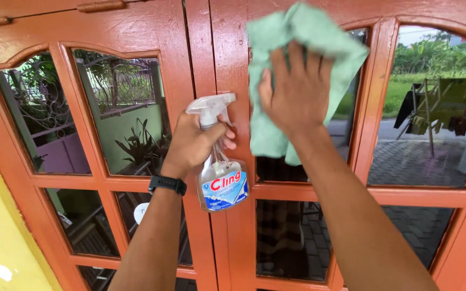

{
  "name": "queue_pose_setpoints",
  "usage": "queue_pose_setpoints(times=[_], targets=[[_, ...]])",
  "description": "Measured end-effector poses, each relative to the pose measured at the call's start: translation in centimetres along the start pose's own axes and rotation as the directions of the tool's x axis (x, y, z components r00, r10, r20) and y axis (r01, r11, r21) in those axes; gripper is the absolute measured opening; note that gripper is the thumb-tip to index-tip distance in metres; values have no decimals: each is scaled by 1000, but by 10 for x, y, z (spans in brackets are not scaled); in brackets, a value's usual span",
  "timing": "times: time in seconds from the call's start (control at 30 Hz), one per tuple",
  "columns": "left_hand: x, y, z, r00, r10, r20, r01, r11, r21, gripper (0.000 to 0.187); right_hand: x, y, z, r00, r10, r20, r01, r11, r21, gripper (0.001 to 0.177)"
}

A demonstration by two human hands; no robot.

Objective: Cleaning glass window panes using a spray cleaner and a green cloth.

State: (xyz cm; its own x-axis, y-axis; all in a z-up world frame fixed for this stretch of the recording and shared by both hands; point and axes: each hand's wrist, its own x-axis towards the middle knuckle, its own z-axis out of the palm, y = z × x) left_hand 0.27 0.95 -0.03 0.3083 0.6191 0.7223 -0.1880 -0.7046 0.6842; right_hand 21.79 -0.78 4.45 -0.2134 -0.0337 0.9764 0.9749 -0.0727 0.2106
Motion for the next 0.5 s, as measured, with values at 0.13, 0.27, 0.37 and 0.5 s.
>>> queue_pose_setpoints(times=[0.13,0.27,0.37,0.5], targets=[[7,4,-5,999,-30,-12,31,998,47,11,-26,-9,5,993,29,115,-41,994,100,38],[9,2,-10,1000,-21,10,21,1000,-14,19,-56,-22,-1,988,-27,-151,39,996,81,29],[8,10,-11,992,-121,25,122,992,-30,19,-86,-25,-5,998,18,-55,-8,984,181,25],[4,28,-14,979,-202,-19,203,978,53,19,-134,-37,-12,995,25,93,-44,977,207,20]])
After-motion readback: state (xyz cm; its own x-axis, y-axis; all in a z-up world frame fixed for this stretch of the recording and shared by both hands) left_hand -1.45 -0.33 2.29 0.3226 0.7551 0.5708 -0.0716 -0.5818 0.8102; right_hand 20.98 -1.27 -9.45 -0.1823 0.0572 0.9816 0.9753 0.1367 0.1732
